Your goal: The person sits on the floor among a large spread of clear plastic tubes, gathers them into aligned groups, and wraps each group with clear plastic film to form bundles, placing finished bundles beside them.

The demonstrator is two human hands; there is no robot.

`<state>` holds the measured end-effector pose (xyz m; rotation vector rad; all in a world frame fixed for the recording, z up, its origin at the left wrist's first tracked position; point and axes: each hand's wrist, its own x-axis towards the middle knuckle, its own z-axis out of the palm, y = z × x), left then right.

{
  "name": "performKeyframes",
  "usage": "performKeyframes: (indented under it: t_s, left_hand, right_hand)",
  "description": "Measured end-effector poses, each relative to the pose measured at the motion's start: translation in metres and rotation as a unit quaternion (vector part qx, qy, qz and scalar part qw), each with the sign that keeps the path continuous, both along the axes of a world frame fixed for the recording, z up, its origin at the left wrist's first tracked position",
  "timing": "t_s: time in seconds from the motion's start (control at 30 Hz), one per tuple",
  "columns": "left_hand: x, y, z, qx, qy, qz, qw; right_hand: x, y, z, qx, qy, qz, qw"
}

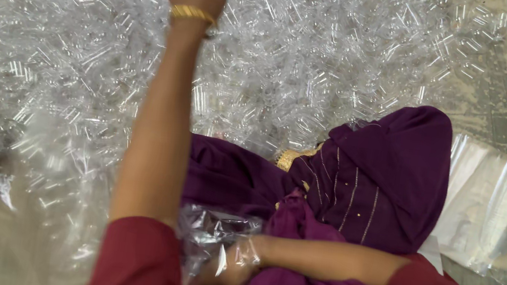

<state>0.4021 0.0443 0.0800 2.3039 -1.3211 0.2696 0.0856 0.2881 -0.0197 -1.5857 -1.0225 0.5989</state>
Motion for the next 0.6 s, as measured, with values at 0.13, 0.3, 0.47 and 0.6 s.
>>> performKeyframes:
  t_s: [0.13, 0.3, 0.47, 0.6]
  left_hand:
    - [-0.022, 0.045, -0.082, -0.103, 0.012, 0.015, 0.994]
    - [-0.020, 0.096, -0.146, -0.111, 0.093, 0.051, 0.988]
    - [-0.019, 0.088, -0.153, -0.155, 0.083, 0.025, 0.984]
    - [-0.026, 0.080, -0.152, -0.157, 0.101, -0.005, 0.982]
  right_hand:
    - [-0.048, -0.087, -0.024, 0.066, 0.244, -0.120, 0.960]
    - [-0.038, -0.239, -0.005, -0.221, 0.208, -0.627, 0.717]
    - [0.000, -0.296, 0.009, -0.188, -0.064, -0.806, 0.558]
    - [0.017, -0.300, 0.000, -0.297, -0.179, -0.781, 0.519]
